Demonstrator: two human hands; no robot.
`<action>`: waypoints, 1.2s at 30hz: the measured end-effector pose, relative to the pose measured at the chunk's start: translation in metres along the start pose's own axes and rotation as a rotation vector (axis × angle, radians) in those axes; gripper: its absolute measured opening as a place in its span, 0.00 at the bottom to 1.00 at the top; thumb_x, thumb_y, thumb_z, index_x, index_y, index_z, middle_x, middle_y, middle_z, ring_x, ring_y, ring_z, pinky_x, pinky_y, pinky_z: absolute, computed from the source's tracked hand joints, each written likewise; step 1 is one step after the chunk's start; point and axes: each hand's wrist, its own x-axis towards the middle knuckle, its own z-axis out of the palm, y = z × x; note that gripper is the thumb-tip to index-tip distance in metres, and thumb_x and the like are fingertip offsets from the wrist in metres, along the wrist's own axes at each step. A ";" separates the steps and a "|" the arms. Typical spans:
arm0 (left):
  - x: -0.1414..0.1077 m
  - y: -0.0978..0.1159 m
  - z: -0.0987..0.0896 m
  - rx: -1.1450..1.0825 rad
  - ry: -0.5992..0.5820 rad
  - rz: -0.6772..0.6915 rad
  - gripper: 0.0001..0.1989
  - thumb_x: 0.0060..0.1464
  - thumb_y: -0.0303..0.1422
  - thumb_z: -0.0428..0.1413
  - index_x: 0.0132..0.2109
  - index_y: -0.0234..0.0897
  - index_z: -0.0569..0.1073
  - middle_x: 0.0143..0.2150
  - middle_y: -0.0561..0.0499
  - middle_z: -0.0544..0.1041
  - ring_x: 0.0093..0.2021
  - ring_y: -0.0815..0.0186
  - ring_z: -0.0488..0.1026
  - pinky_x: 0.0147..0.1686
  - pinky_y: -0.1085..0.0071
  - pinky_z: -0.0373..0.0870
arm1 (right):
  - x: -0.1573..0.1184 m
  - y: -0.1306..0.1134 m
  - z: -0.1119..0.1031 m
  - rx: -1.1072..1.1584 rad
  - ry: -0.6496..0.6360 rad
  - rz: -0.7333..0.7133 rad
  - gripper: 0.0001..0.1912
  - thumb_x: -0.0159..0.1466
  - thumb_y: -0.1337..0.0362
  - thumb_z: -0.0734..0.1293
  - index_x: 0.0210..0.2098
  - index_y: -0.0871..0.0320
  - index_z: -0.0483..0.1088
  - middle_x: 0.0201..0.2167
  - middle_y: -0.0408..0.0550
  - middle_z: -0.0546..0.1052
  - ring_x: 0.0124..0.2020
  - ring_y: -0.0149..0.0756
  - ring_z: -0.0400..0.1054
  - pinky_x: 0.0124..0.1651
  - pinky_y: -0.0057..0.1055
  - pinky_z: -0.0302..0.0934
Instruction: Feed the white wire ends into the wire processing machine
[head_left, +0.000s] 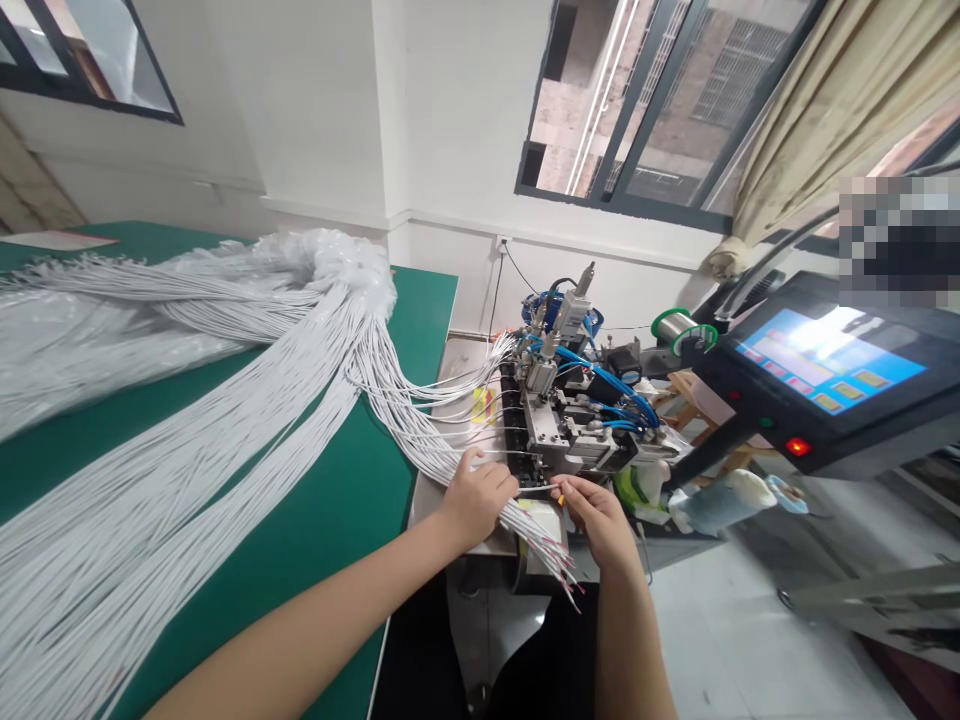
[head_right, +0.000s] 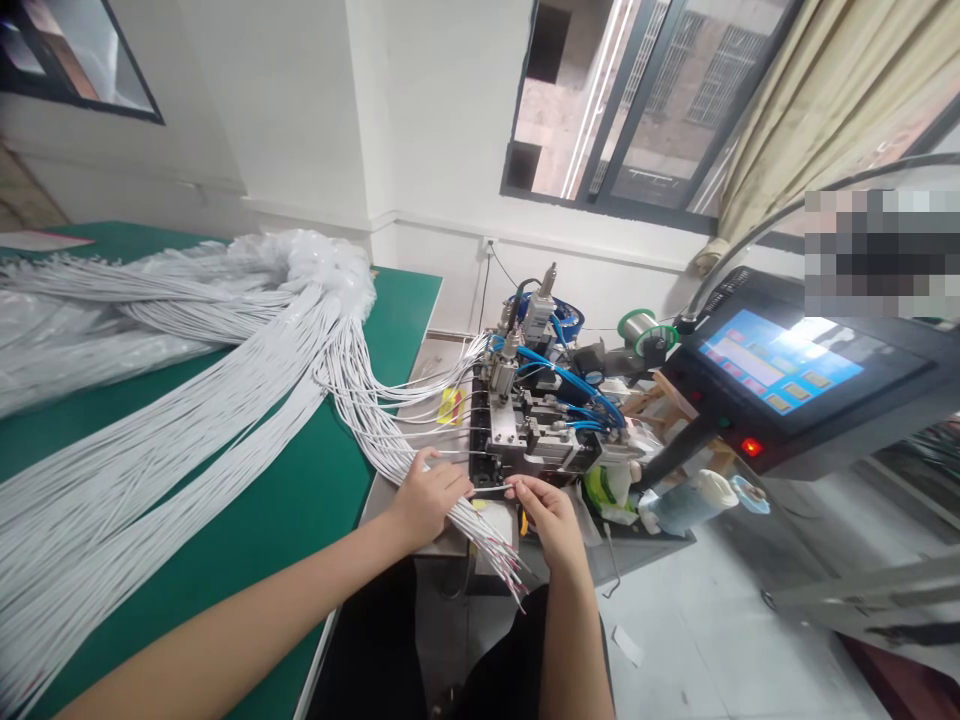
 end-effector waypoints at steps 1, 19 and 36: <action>0.000 0.000 0.001 -0.001 -0.010 -0.004 0.10 0.60 0.27 0.46 0.34 0.38 0.70 0.29 0.54 0.71 0.33 0.68 0.68 0.51 0.60 0.50 | 0.000 0.000 -0.001 -0.008 0.000 0.002 0.19 0.54 0.51 0.71 0.36 0.61 0.77 0.27 0.47 0.76 0.17 0.23 0.53 0.20 0.24 0.44; 0.001 0.000 -0.004 -0.005 -0.103 -0.038 0.17 0.51 0.25 0.52 0.47 0.43 0.72 0.37 0.49 0.72 0.41 0.62 0.65 0.50 0.58 0.51 | 0.013 0.017 0.000 -0.373 0.050 -0.230 0.16 0.60 0.52 0.65 0.29 0.59 0.68 0.22 0.41 0.67 0.24 0.32 0.58 0.28 0.27 0.52; 0.003 0.001 -0.007 -0.060 -0.133 -0.077 0.14 0.48 0.28 0.55 0.44 0.41 0.74 0.36 0.47 0.72 0.41 0.60 0.66 0.49 0.56 0.53 | 0.022 0.026 0.014 -0.056 0.067 -0.032 0.17 0.51 0.51 0.66 0.18 0.56 0.59 0.16 0.38 0.59 0.18 0.28 0.49 0.21 0.25 0.46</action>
